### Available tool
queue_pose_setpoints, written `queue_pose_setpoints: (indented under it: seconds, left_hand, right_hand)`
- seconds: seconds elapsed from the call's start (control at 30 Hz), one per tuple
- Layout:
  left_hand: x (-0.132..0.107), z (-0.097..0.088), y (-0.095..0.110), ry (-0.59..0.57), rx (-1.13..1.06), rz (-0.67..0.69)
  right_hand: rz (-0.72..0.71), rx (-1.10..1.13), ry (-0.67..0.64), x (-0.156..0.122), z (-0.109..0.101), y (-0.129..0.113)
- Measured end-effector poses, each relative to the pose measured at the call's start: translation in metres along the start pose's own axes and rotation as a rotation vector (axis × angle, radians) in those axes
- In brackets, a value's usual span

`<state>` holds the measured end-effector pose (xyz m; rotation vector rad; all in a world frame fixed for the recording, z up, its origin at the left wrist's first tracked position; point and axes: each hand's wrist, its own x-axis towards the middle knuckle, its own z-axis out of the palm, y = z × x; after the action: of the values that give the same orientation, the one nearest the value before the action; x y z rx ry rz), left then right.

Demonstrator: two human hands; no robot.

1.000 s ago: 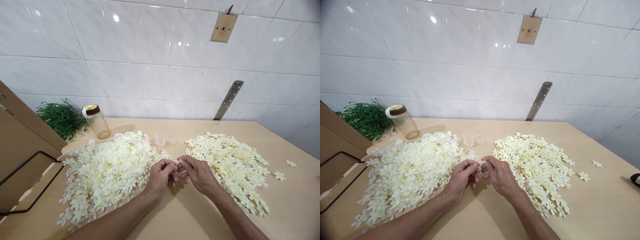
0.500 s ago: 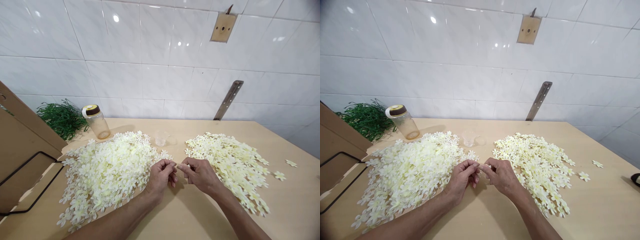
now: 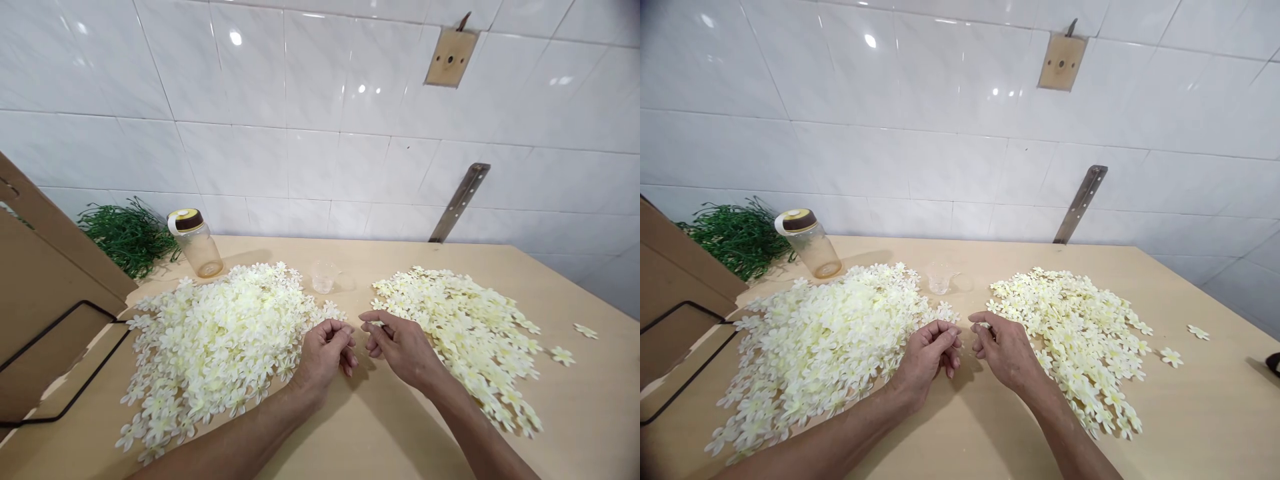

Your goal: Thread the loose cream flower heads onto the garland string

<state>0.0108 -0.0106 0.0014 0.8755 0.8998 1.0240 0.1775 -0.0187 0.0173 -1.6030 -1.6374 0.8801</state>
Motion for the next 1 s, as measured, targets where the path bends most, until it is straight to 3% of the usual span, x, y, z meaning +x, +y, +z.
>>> queue_pose_setpoints:
  seconds: [0.17, 0.27, 0.47, 0.67, 1.0]
  left_hand:
    - [0.001, 0.0, -0.001, 0.0, -0.007, 0.0]
    - [0.0, 0.0, 0.0, 0.003, -0.013, -0.007]
    - [0.0, 0.0, 0.002, -0.002, -0.018, -0.01]
    - [0.0, -0.002, 0.001, -0.054, 0.014, 0.012]
    - [0.004, -0.004, 0.0, -0.021, -0.018, 0.03]
  right_hand:
    - [0.041, 0.104, 0.039, 0.0, 0.001, -0.005]
    - [0.023, 0.148, -0.001, -0.001, 0.001, -0.009]
    - [-0.069, 0.04, -0.109, -0.005, 0.0, -0.011]
    - [-0.149, 0.031, -0.126, -0.005, 0.0, -0.012]
    - [-0.158, -0.01, -0.108, -0.006, 0.002, -0.015]
